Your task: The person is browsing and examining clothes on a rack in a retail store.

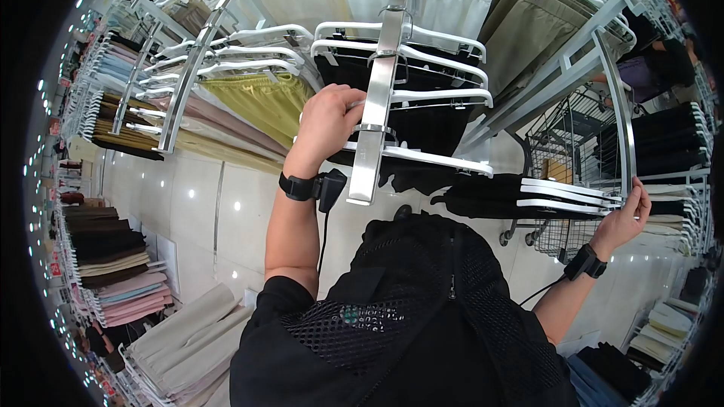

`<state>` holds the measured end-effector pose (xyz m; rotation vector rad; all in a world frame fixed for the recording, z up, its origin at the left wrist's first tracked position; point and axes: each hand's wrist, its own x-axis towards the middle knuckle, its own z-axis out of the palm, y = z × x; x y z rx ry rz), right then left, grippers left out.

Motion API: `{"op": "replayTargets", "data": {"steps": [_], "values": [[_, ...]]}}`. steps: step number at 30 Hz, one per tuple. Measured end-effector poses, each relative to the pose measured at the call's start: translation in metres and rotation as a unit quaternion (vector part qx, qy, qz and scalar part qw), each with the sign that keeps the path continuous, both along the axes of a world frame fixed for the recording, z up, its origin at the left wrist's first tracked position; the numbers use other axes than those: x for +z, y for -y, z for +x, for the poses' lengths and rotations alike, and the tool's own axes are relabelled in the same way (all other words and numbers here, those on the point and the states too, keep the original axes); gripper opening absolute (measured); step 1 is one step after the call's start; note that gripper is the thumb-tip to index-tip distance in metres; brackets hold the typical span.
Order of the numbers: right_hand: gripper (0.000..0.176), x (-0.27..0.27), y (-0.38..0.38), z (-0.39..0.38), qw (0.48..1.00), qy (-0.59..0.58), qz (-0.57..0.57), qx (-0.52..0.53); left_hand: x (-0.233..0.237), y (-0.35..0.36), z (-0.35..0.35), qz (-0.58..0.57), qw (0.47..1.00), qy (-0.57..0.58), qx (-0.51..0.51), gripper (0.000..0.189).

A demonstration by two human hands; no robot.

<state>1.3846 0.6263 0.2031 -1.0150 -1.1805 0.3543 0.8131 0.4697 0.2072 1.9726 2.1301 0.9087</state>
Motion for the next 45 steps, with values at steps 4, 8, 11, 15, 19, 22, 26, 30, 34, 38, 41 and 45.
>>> {"op": "replayTargets", "data": {"steps": [4, 8, 11, 15, 19, 22, 26, 30, 34, 38, 41, 45], "values": [[0.012, 0.001, 0.001, -0.001, 1.0, 0.006, 0.002, 0.001, 0.001, 0.001, 0.001, 0.004, 1.0, -0.012, 0.001, 0.013], [0.012, 0.0, 0.0, -0.001, 1.0, 0.002, 0.004, 0.004, 0.001, 0.002, 0.004, 0.02, 0.999, -0.021, 0.025, 0.014], [0.012, 0.001, 0.0, -0.002, 1.0, 0.003, 0.002, 0.003, 0.002, 0.001, 0.007, 0.078, 0.996, -0.026, 0.035, 0.014], [0.013, 0.0, 0.0, -0.001, 1.0, 0.0, 0.003, 0.005, 0.011, 0.003, 0.023, 0.17, 0.984, -0.019, 0.046, 0.014], [0.013, 0.001, 0.0, -0.002, 1.0, 0.002, 0.005, 0.004, 0.015, 0.018, 0.037, 0.141, 0.99, 0.024, 0.018, 0.021], [0.012, 0.001, 0.0, -0.003, 1.0, 0.0, 0.001, 0.002, 0.002, 0.024, 0.041, 0.13, 0.991, 0.029, -0.016, 0.024], [0.012, 0.001, 0.001, -0.005, 1.0, -0.006, 0.003, 0.001, -0.003, 0.038, 0.045, 0.07, 0.992, 0.1, -0.012, 0.021], [0.011, 0.002, 0.001, -0.005, 1.0, -0.012, -0.001, 0.003, 0.0, 0.045, 0.045, 0.106, 0.993, 0.037, -0.04, 0.027], [0.011, 0.001, 0.001, -0.002, 1.0, -0.004, -0.001, 0.003, 0.006, 0.055, 0.048, 0.063, 0.992, 0.098, -0.043, 0.03], [0.01, -0.001, -0.001, -0.001, 1.0, -0.01, 0.005, 0.01, 0.018, 0.059, 0.053, 0.038, 0.991, 0.11, -0.066, 0.026], [0.01, -0.002, -0.002, -0.001, 1.0, -0.014, 0.005, 0.007, 0.018, 0.057, 0.056, 0.041, 0.992, 0.097, -0.071, 0.023], [0.01, 0.0, 0.0, -0.002, 1.0, -0.006, 0.004, 0.001, 0.004, 0.052, 0.051, 0.047, 0.994, 0.077, -0.066, 0.023]]}}
